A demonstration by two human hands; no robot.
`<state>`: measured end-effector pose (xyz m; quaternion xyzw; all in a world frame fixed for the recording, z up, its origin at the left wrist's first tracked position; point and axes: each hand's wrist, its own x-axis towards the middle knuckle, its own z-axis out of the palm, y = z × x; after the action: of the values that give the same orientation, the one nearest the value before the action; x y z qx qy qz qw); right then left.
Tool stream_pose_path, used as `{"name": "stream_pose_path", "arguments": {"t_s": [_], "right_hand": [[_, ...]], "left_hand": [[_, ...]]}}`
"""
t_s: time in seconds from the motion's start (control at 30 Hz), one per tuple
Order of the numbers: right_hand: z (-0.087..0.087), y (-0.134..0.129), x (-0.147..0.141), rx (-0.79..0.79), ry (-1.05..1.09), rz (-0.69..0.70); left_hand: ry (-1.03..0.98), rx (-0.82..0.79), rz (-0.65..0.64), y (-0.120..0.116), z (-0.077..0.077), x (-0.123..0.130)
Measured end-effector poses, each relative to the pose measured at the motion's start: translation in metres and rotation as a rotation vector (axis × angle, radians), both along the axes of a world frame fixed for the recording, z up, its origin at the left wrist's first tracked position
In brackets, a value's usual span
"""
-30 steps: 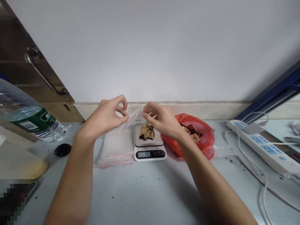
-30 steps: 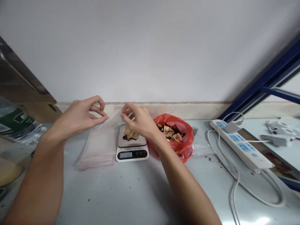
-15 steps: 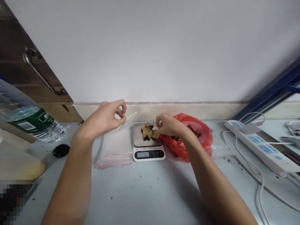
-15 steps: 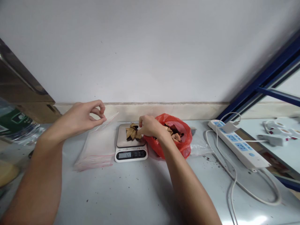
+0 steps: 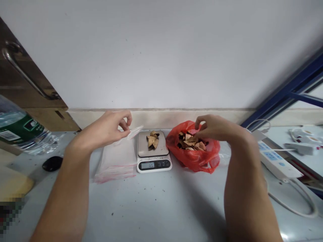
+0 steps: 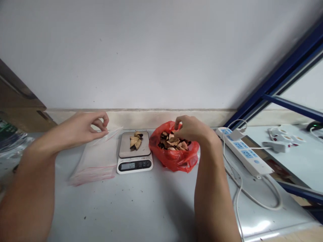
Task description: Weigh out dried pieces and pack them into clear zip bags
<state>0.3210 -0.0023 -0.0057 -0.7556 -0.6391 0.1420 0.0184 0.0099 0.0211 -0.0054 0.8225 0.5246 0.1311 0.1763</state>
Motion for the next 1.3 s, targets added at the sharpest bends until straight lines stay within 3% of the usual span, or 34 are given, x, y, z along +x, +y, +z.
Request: {"name": "stream_pose_path", "arguments": {"t_s": [0.13,0.57,0.7,1.0,1.3], "right_hand": [[-0.008,0.007,0.009,-0.017,-0.068,-0.038],[-0.048,0.03,0.007,-0.235,0.045,-0.016],[-0.047,0.027,0.004,-0.281,0.036,-0.037],[-0.038,0.028,0.008,-0.096,0.003,-0.043],[-0.037,0.026,0.009,-0.183,0.048,-0.032]], "left_hand": [[0.021,-0.082,-0.012,-0.001,-0.001,0.003],[0.05,-0.167,-0.045,-0.002,0.0,0.007],[0.04,-0.177,-0.044,-0.002,0.0,0.007],[0.05,-0.173,-0.044,-0.004,0.001,0.007],[0.056,-0.187,-0.038,-0.005,0.002,0.008]]}}
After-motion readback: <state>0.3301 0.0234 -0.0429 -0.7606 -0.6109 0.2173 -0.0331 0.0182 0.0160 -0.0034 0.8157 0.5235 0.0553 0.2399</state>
